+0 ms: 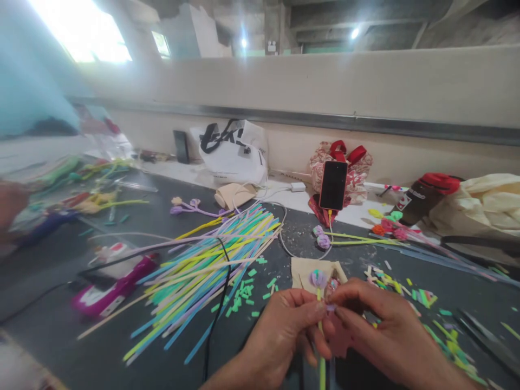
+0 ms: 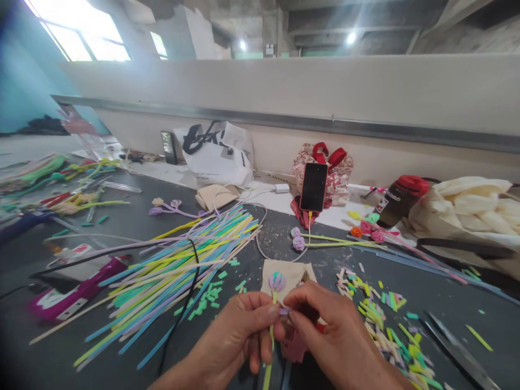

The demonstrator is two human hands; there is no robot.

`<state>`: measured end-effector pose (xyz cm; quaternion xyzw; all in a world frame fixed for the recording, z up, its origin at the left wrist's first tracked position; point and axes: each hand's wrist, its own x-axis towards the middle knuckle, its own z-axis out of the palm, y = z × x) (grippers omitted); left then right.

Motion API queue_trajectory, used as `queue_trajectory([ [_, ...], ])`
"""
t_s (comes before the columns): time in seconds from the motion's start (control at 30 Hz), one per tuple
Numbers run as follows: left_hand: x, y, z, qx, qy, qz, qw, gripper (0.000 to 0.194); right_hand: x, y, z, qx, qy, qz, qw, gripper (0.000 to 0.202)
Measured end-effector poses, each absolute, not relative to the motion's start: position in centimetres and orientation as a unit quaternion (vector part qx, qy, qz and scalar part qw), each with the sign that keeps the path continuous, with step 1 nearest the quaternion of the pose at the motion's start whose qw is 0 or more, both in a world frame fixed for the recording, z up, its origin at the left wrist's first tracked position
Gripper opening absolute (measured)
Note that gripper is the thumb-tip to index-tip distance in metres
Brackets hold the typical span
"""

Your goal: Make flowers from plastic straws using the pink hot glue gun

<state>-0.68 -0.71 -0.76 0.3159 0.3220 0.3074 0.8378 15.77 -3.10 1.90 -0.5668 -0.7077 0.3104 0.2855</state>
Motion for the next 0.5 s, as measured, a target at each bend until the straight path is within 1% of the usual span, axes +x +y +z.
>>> queue_trajectory([
  [0.07, -0.6, -0.7, -0.8, 0.324, 0.326, 0.308, 0.833, 0.02, 15.9, -3.0, 1.7, -0.57, -0.709, 0.309, 0.277, 0.01],
  [0.13, -0.4, -0.8, -0.8, 0.33, 0.333, 0.315, 0.825, 0.021, 16.1, -2.9, 1.3, -0.577, -0.683, 0.35, 0.282, 0.01],
  [0.2, -0.3, -0.8, -0.8, 0.334, 0.339, 0.314, 0.822, 0.023, 16.0, -2.9, 0.9, -0.566, -0.623, 0.444, 0.309, 0.009],
  [0.3, -0.2, -0.7, -0.7, 0.339, 0.342, 0.311, 0.819, 0.024, 15.8, -2.9, 0.4, -0.481, -0.492, 0.626, 0.366, 0.01],
  [0.37, -0.3, -0.7, -0.6, 0.345, 0.342, 0.311, 0.817, 0.024, 15.8, -2.8, 0.3, -0.432, -0.433, 0.691, 0.385, 0.013],
  [0.5, -0.4, -0.6, -0.4, 0.341, 0.361, 0.326, 0.804, 0.024, 16.6, -2.5, 0.6, -0.449, -0.401, 0.699, 0.387, 0.027],
])
